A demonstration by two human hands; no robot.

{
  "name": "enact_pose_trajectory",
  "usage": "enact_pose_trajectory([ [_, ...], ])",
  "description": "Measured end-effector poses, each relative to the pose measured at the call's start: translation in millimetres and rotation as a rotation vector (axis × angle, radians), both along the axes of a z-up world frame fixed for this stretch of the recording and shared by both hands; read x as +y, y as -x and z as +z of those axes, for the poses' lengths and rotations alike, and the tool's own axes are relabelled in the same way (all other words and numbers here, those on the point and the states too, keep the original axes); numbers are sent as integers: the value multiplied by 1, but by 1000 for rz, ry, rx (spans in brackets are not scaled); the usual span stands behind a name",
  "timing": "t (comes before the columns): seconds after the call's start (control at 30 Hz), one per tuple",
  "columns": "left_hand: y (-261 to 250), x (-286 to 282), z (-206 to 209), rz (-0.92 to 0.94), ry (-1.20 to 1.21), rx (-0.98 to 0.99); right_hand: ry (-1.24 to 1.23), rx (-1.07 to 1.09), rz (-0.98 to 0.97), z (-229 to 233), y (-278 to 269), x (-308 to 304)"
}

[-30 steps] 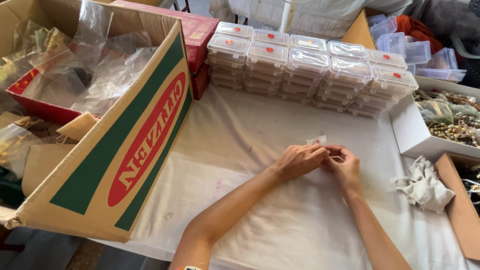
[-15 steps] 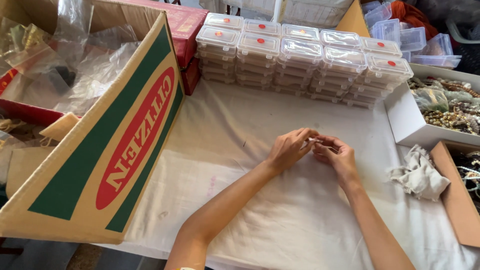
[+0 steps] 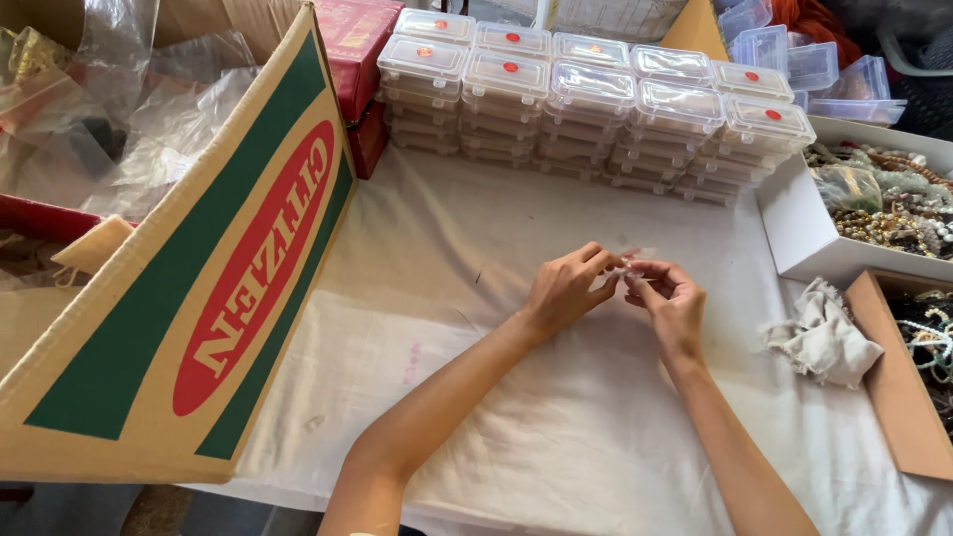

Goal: Packaging jewelry and accessories into small plastic cases and cloth pouches.

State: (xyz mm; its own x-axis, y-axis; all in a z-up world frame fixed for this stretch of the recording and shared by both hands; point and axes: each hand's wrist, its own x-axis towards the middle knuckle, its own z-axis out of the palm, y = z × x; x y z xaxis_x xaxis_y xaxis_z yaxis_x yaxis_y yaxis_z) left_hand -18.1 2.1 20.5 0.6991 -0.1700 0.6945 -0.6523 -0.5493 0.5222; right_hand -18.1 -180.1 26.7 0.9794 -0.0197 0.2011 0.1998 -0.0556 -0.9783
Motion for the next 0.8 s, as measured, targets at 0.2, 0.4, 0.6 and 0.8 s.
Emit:
enact_pose_trajectory([
  [0.2, -2, -2, 17, 106, 76, -74, 89, -2, 1, 14, 7, 9],
  [0.4, -36, 56, 83, -57, 195, 391, 28, -45, -57, 15, 3, 2],
  [0.6, -23, 92, 116, -58, 52, 787, 31, -36, -110, 22, 7, 1],
  [0.8, -29, 96, 104, -73, 68, 824, 41, -17, -104, 18, 5, 2],
])
